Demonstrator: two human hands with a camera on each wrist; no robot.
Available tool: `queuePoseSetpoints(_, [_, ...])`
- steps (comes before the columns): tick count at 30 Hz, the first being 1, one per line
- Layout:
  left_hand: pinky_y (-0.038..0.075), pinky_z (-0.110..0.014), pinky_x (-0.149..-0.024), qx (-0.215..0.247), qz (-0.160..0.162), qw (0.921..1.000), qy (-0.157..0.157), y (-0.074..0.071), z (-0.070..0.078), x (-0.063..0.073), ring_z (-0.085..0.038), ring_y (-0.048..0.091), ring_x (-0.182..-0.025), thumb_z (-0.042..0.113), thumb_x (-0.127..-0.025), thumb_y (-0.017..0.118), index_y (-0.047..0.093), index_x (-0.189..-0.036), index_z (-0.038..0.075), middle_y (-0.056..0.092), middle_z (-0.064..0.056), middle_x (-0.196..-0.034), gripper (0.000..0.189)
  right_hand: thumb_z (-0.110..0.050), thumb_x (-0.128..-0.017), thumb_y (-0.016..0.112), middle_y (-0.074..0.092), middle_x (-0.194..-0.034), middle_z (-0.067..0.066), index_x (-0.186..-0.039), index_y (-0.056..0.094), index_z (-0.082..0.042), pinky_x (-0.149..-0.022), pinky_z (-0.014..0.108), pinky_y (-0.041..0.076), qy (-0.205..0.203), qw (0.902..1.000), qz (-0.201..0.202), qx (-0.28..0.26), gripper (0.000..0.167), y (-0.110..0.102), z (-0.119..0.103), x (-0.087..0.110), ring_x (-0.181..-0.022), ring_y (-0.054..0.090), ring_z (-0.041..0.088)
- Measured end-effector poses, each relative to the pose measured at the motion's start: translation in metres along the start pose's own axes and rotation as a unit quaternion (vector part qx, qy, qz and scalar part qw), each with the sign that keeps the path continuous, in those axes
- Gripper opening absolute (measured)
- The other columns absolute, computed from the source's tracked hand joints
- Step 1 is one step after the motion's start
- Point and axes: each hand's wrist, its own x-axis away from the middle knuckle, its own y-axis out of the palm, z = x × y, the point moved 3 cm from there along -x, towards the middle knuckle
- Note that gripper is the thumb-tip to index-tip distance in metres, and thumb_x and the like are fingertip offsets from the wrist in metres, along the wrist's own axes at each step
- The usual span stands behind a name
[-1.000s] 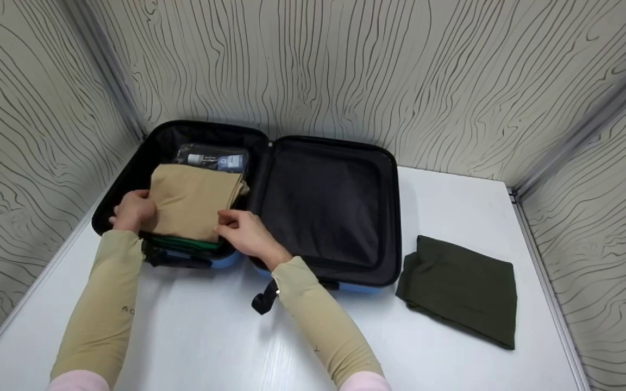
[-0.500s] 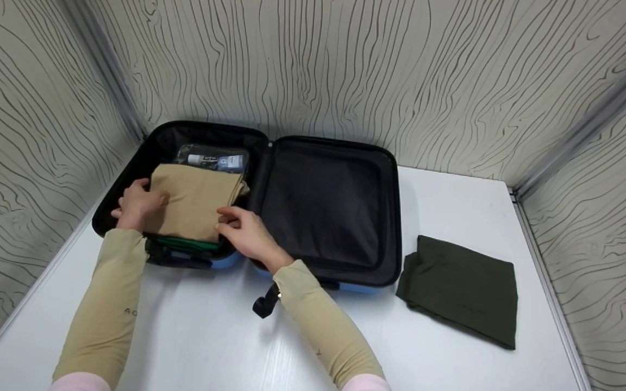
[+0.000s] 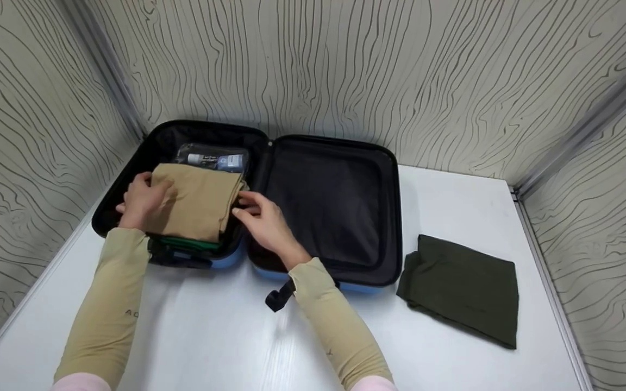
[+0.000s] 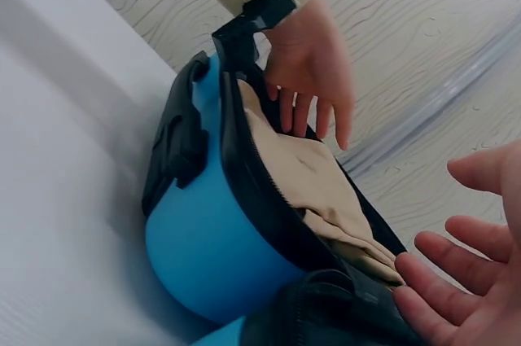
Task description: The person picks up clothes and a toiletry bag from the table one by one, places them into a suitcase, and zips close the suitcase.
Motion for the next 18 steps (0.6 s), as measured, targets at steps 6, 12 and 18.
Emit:
queuePoseSetpoints(6, [0.016,-0.059,-0.104,0.011,0.018,0.9996,0.017,0.001,0.010,0.002,-0.043,0.036,-0.133,0.041,-0.097,0.063,0.037,-0.156,0.004,0.041,-0.023,-0.152,0.074,-0.019,-0.103,0.063,0.060,-0.137,0.015,-0.146,0.052,0.001,-0.102,0.043,0.046,0.007,0.9990,0.040,0.015,0.049,-0.019,0.003,0.001,-0.122,0.059,0.028])
queuePoseSetpoints(12, [0.016,-0.058,-0.105,0.011,0.018,0.9994,0.029,0.003,0.019,0.004,-0.042,0.036,-0.132,0.041,-0.096,0.065,0.036,-0.156,0.005,0.041,-0.021,-0.152,0.075,-0.021,-0.102,0.064,0.059,-0.139,0.013,-0.147,0.052,-0.002,-0.104,0.043,0.044,0.027,0.9971,0.068,0.021,0.050,-0.038,0.007,0.005,-0.124,0.057,0.028])
queuePoseSetpoints(18, [0.018,-0.057,-0.105,0.008,0.026,0.9980,0.058,0.004,0.030,0.008,-0.042,0.038,-0.134,0.041,-0.095,0.067,0.038,-0.156,0.008,0.041,-0.019,-0.154,0.075,-0.024,-0.103,0.064,0.055,-0.144,0.015,-0.149,0.049,-0.002,-0.106,0.045,0.040,0.037,0.9961,0.077,0.024,0.054,-0.056,0.009,0.012,-0.129,0.053,0.030])
